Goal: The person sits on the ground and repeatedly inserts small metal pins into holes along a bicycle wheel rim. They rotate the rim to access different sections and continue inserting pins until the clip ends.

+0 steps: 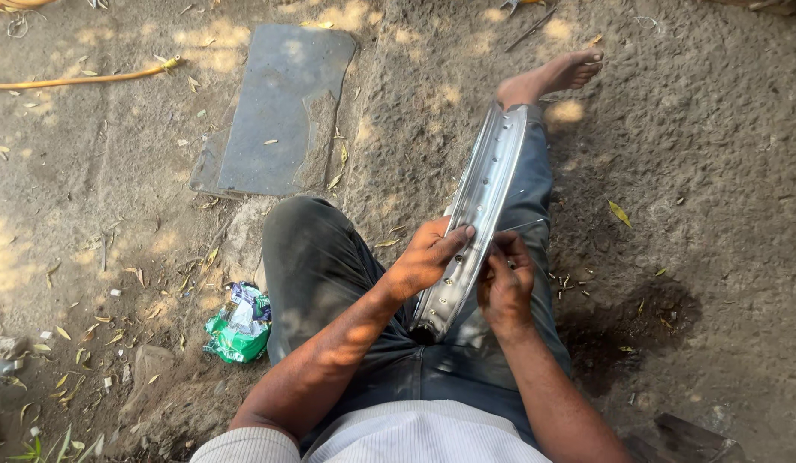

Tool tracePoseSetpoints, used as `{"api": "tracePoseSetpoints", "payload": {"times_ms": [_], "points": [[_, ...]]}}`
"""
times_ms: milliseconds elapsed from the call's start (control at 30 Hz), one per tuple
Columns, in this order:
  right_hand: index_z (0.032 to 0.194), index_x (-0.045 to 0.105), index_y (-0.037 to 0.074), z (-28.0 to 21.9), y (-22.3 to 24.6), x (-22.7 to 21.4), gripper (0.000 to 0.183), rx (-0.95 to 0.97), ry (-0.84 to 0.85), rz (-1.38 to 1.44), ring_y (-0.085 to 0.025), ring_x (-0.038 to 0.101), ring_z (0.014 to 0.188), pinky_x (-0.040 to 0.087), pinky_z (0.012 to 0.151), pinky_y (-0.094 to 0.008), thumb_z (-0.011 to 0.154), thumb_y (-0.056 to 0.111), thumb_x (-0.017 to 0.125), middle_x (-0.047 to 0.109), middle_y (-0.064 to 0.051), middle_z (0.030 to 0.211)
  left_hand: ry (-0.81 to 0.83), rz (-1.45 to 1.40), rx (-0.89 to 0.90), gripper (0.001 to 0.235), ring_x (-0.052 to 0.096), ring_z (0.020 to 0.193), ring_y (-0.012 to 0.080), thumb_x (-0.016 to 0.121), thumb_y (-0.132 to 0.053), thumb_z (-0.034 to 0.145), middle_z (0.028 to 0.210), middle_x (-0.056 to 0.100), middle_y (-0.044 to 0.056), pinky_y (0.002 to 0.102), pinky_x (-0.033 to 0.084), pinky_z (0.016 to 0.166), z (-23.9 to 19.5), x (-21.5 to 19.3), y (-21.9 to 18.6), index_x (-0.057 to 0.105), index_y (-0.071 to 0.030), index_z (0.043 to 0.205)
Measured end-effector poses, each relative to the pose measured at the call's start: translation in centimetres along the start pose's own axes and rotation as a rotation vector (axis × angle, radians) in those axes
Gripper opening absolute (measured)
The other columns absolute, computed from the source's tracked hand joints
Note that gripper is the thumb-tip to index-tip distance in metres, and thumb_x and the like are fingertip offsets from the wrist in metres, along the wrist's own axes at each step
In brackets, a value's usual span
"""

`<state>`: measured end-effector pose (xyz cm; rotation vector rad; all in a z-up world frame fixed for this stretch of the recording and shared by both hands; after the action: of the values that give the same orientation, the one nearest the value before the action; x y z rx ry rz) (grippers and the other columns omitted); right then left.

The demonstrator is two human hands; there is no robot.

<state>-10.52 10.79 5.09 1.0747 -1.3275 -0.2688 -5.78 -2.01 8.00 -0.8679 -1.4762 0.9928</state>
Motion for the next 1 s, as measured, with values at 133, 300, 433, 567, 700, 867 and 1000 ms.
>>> {"api": "tracePoseSetpoints", "payload": {"times_ms": [133, 300, 433, 567, 700, 867, 1000], "points": [[0.114, 0.064, 0.005, -2.1, 0.1, 1.9, 0.014, 0.105, 0.088, 0.002, -0.007, 0.067, 0.071, 0.055, 0.059, -0.020, 0.106, 0.011, 0.054, 0.070, -0.004, 0.092, -0.030, 0.124, 0.000, 0.036, 0.060, 0.077, 0.0102, 0.055, -0.031, 0.107, 0.082, 0.067, 0.003, 0.028, 0.050, 0.067, -0.2, -0.5, 0.3, 0.069, 0.002, 0.100], [0.117, 0.065, 0.004, -1.8, 0.7, 0.5, 0.018, 0.088, 0.001, -0.063, -0.004, 0.054, 0.057, 0.046, 0.048, -0.019, 0.109, 0.015, 0.053, 0.065, 0.000, 0.080, -0.055, 0.200, -0.019, 0.039, 0.055, 0.081, 0.0106, 0.056, -0.032, 0.109, 0.082, 0.063, 0.003, 0.030, 0.048, 0.072, 0.4, -0.6, 0.6, 0.069, 0.004, 0.100], [0.115, 0.063, 0.003, 0.3, 0.4, -0.5, 0.016, 0.117, 0.039, 0.046, -0.007, 0.054, 0.061, 0.047, 0.054, -0.022, 0.109, 0.013, 0.052, 0.065, -0.001, 0.083, -0.032, 0.128, -0.048, 0.038, 0.057, 0.081, 0.0098, 0.054, -0.033, 0.106, 0.084, 0.065, 0.001, 0.028, 0.049, 0.073, 0.0, -0.4, 0.9, 0.069, 0.002, 0.102], [0.115, 0.063, 0.004, 0.1, 0.3, 0.0, 0.015, 0.131, 0.012, 0.113, -0.008, 0.058, 0.065, 0.051, 0.060, -0.023, 0.107, 0.010, 0.051, 0.065, -0.002, 0.084, -0.031, 0.128, -0.025, 0.037, 0.057, 0.084, 0.0101, 0.055, -0.031, 0.107, 0.087, 0.065, 0.001, 0.028, 0.049, 0.076, 0.5, -0.4, 0.5, 0.068, 0.002, 0.104], [0.117, 0.064, 0.004, -2.6, 0.0, 1.0, 0.018, 0.127, 0.007, -0.081, -0.008, 0.062, 0.067, 0.050, 0.057, -0.021, 0.104, 0.007, 0.051, 0.069, -0.004, 0.089, -0.070, 0.176, -0.061, 0.038, 0.055, 0.083, 0.0113, 0.056, -0.031, 0.108, 0.086, 0.064, 0.002, 0.030, 0.049, 0.074, 0.0, -1.0, 1.9, 0.069, 0.004, 0.104], [0.117, 0.059, 0.006, -2.0, -0.5, 0.0, 0.016, 0.124, -0.074, 0.034, -0.012, 0.069, 0.082, 0.058, 0.073, -0.024, 0.103, 0.008, 0.051, 0.069, -0.004, 0.096, 0.003, 0.246, 0.197, 0.037, 0.064, 0.089, 0.0103, 0.055, -0.032, 0.108, 0.095, 0.069, 0.003, 0.029, 0.053, 0.079, 0.4, -0.7, 1.3, 0.069, 0.003, 0.110], [0.130, 0.063, 0.005, -1.9, -0.4, 1.4, 0.021, 0.066, 0.084, 0.153, -0.010, 0.063, 0.077, 0.054, 0.065, -0.021, 0.111, 0.011, 0.057, 0.068, -0.005, 0.102, 0.023, -0.274, -0.139, 0.033, 0.063, 0.086, 0.0137, 0.064, -0.030, 0.106, 0.094, 0.069, 0.005, 0.032, 0.050, 0.071, 0.6, -0.6, 4.8, 0.068, 0.003, 0.110]]}}
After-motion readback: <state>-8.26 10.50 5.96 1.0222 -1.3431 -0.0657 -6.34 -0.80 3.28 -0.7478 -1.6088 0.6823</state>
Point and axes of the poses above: each hand's wrist, its own z-axis towards the middle knuckle, its own x-axis out of the palm, y = z × x, the point moved 8 cm from there along z, towards the middle knuckle
